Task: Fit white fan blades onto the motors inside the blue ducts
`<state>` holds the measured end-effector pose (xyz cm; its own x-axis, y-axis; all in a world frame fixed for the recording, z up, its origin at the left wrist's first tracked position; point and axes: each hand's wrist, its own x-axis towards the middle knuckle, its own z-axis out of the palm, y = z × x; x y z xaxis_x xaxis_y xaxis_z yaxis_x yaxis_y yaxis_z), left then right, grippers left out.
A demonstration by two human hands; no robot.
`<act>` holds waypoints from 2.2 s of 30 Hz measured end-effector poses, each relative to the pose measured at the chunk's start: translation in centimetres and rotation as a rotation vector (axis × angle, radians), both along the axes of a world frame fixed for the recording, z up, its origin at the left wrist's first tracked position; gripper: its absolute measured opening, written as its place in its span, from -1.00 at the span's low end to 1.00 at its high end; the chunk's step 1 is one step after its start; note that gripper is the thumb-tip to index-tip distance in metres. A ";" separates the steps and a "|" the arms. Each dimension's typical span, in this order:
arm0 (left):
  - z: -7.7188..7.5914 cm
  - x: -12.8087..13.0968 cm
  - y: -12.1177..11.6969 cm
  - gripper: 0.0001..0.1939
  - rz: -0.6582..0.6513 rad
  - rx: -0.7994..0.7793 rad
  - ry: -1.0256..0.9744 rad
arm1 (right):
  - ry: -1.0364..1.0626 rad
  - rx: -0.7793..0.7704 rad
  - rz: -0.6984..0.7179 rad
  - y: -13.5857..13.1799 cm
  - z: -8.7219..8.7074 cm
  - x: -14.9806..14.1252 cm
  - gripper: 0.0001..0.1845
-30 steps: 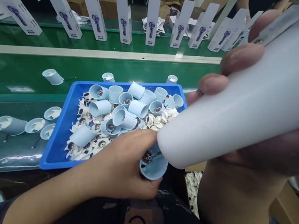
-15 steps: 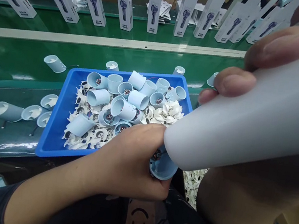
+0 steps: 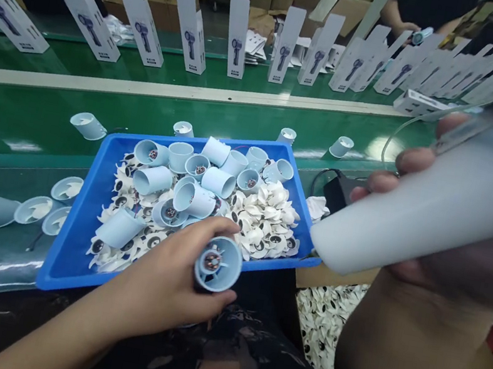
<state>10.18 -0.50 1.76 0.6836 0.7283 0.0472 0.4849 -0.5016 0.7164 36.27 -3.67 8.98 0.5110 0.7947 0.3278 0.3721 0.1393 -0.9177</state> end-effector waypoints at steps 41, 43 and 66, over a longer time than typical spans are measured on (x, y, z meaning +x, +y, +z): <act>-3.3 -5.8 -0.9 -0.43 0.085 -0.217 -0.399 | -0.761 -0.768 0.158 8.2 -9.9 -3.7 -0.67; -3.4 -6.0 -1.1 -0.41 0.085 -0.232 -0.408 | -0.782 -0.741 0.184 7.8 -9.8 -4.1 -0.68; -4.0 -6.3 -1.2 -0.34 0.200 -0.224 -0.345 | -0.770 -0.860 0.085 8.6 -9.4 -6.0 -0.77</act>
